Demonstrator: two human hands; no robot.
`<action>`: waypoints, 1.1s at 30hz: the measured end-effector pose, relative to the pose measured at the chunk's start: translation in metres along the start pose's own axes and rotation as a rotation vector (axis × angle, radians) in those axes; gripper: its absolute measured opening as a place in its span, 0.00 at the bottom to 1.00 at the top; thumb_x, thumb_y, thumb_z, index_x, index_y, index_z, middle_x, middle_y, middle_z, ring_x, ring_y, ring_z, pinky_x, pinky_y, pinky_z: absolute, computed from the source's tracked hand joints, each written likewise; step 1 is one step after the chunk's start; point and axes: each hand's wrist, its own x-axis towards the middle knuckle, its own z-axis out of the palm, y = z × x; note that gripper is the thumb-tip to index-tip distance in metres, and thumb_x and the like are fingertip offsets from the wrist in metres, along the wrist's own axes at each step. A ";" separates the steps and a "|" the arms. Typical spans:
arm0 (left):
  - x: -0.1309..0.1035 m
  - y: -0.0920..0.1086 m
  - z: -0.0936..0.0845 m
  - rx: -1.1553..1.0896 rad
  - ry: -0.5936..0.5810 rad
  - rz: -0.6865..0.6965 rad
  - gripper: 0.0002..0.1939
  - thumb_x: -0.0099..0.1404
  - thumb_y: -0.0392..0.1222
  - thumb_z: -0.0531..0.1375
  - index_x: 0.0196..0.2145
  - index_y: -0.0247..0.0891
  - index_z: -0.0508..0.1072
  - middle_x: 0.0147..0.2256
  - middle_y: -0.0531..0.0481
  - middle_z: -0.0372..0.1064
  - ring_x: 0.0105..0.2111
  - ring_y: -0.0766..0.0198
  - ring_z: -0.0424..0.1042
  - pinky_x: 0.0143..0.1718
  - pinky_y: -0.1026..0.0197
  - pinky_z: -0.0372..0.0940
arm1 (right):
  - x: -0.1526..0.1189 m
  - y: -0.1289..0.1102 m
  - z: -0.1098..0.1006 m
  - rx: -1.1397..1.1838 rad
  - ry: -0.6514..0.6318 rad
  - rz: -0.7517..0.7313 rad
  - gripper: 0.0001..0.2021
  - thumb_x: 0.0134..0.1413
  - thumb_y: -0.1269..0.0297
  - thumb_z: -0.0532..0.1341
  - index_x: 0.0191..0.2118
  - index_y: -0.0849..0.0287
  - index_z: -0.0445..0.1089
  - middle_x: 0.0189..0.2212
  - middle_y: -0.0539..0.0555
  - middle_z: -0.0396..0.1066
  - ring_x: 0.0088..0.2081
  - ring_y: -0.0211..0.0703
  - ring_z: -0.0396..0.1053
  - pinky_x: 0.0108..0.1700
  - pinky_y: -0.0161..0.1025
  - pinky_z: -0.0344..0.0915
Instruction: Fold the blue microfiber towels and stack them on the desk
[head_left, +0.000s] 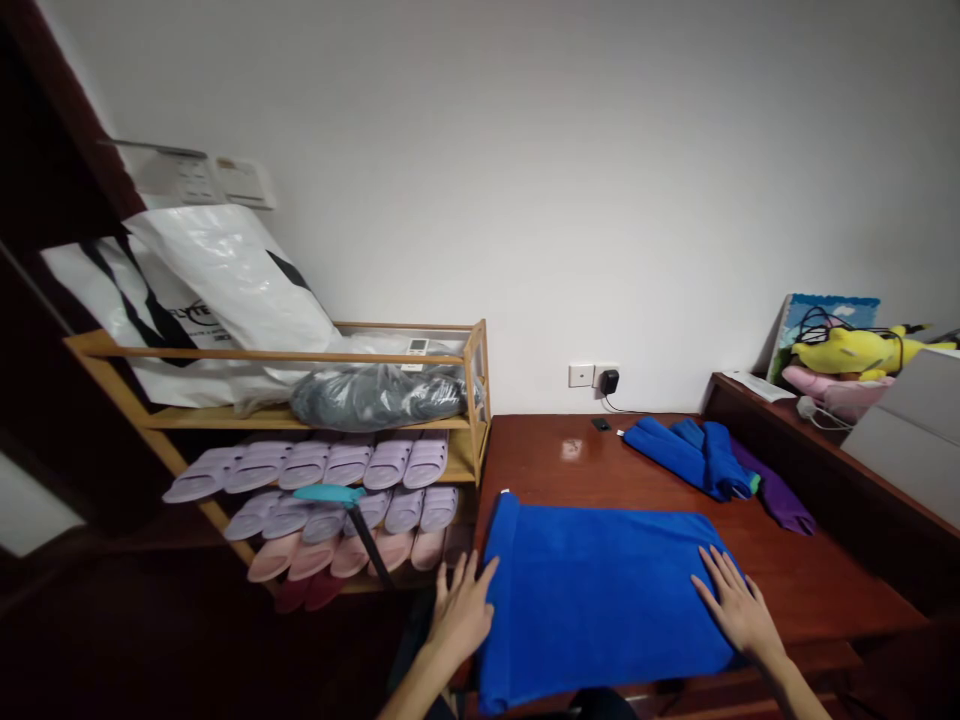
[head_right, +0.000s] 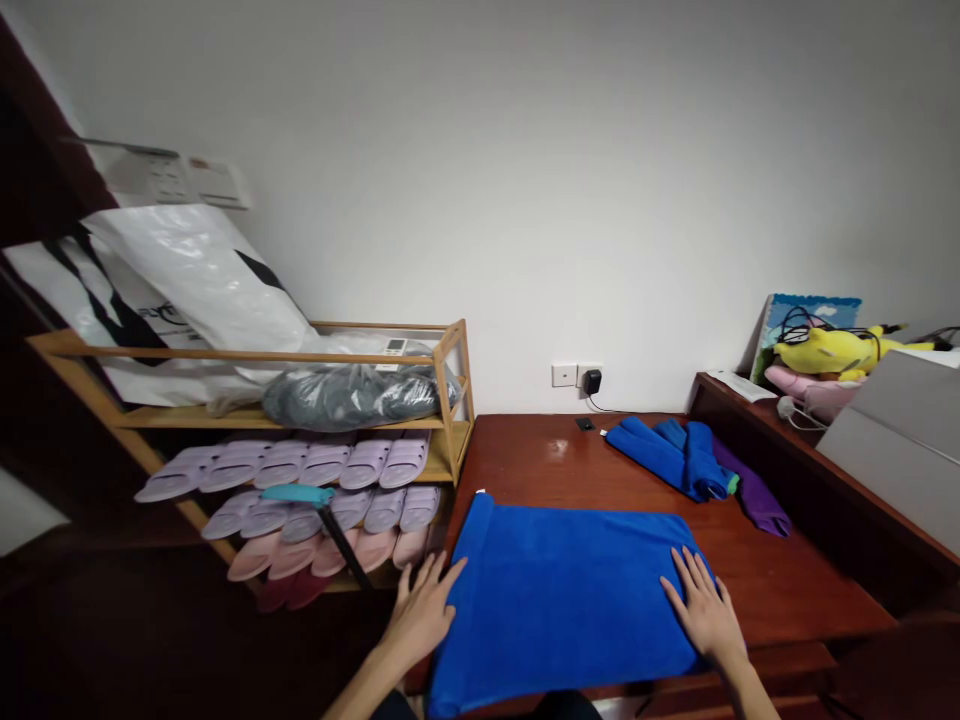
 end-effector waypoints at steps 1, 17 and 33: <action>-0.003 -0.007 -0.006 0.031 0.027 -0.055 0.33 0.53 0.32 0.51 0.59 0.38 0.63 0.62 0.40 0.51 0.63 0.48 0.48 0.61 0.37 0.39 | 0.001 0.003 0.001 0.005 0.000 0.000 0.35 0.56 0.41 0.41 0.66 0.51 0.45 0.66 0.51 0.44 0.66 0.47 0.38 0.62 0.54 0.46; 0.011 0.043 0.040 -0.157 0.114 0.200 0.28 0.67 0.45 0.46 0.64 0.42 0.53 0.65 0.46 0.45 0.64 0.52 0.43 0.62 0.41 0.41 | 0.007 0.066 0.007 0.048 0.003 -0.002 0.34 0.55 0.41 0.42 0.66 0.47 0.45 0.65 0.49 0.46 0.65 0.46 0.42 0.61 0.54 0.50; 0.005 0.032 0.010 -0.165 0.305 0.353 0.27 0.63 0.31 0.48 0.60 0.41 0.61 0.64 0.49 0.50 0.63 0.59 0.50 0.61 0.53 0.52 | 0.015 0.108 0.011 0.068 -0.051 -0.026 0.34 0.55 0.42 0.44 0.66 0.45 0.43 0.66 0.48 0.42 0.66 0.48 0.40 0.61 0.57 0.45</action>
